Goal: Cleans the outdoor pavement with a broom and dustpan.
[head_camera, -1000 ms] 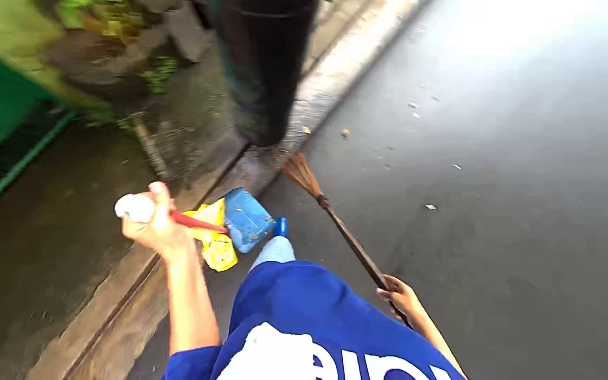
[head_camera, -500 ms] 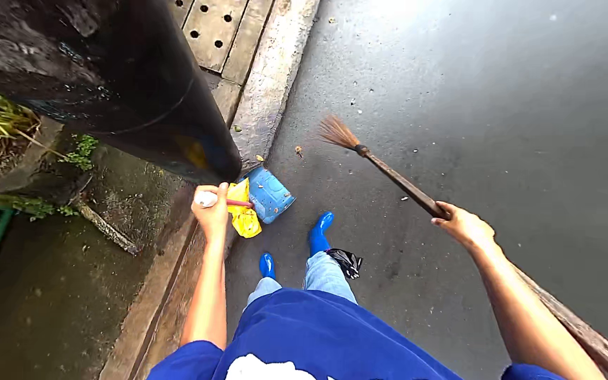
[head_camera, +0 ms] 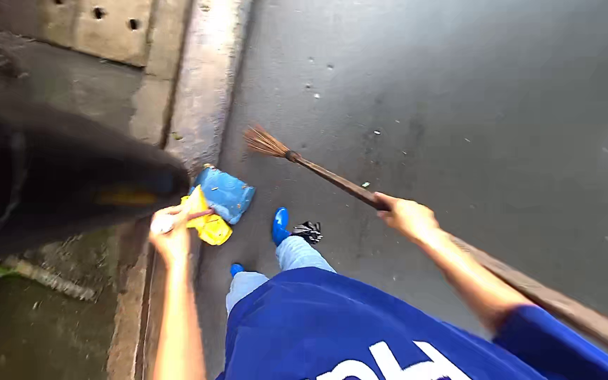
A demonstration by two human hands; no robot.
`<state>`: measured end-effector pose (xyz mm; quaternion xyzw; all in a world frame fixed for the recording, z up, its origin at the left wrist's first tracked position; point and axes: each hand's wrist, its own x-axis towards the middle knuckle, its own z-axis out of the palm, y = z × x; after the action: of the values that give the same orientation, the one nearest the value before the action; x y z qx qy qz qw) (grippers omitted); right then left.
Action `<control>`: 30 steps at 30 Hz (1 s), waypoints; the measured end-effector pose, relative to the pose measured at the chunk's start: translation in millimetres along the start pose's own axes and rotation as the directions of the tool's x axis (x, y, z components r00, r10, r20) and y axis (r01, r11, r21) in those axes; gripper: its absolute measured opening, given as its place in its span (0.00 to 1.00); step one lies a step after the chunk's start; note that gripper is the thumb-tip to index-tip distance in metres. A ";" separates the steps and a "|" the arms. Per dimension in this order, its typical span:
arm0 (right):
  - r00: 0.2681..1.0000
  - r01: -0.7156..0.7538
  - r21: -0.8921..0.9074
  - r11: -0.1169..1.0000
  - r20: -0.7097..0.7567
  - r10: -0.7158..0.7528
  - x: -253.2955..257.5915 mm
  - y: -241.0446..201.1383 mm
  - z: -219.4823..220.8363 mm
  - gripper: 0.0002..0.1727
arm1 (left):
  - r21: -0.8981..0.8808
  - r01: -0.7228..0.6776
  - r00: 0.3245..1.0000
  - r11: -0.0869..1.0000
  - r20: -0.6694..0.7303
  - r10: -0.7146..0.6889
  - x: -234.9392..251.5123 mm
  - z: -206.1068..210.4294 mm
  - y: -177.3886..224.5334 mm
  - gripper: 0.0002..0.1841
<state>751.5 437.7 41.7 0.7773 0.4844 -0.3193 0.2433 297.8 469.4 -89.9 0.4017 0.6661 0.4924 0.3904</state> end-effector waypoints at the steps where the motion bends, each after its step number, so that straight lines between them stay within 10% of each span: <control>1: 0.999 -0.025 -0.009 1.000 -0.024 0.024 16.8 -8.3 19.3 0.33 | -0.006 0.016 1.000 1.000 -0.022 -0.016 4.6 9.7 4.3 0.13; 7: 0.981 0.024 0.161 0.987 0.186 -0.054 40.6 22.8 73.3 0.32 | -0.032 -0.024 1.000 0.999 -0.004 0.024 17.3 57.7 56.3 0.13; 12: 0.943 -0.327 0.384 0.863 0.186 0.274 -62.2 117.6 92.0 0.33 | -0.047 -0.070 0.989 0.996 0.129 0.076 67.3 73.2 87.4 0.14; 16: 0.765 -0.618 0.468 0.632 0.171 0.621 -97.8 150.8 109.6 0.29 | -0.046 -0.087 0.944 0.995 0.316 0.098 104.3 102.1 106.7 0.16; 20: 0.532 -0.800 0.479 0.361 0.289 0.796 -27.5 151.9 139.3 0.25 | -0.042 -0.207 0.830 0.978 0.521 0.198 128.5 147.2 115.9 0.16; 26: 0.813 -0.574 0.571 0.588 0.310 0.493 -51.7 105.2 188.5 0.29 | -0.055 -0.401 0.591 0.914 0.747 0.304 144.4 223.5 105.1 0.11; 30: 0.814 -0.546 0.668 0.506 0.279 0.510 -122.3 121.3 187.0 0.29 | -0.067 -0.468 0.506 0.881 0.797 0.329 141.5 264.0 98.2 0.10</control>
<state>772.9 186.0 12.9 0.9100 0.0526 -0.4110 0.0136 501.6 708.8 -67.8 0.7482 0.3501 0.2862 0.4855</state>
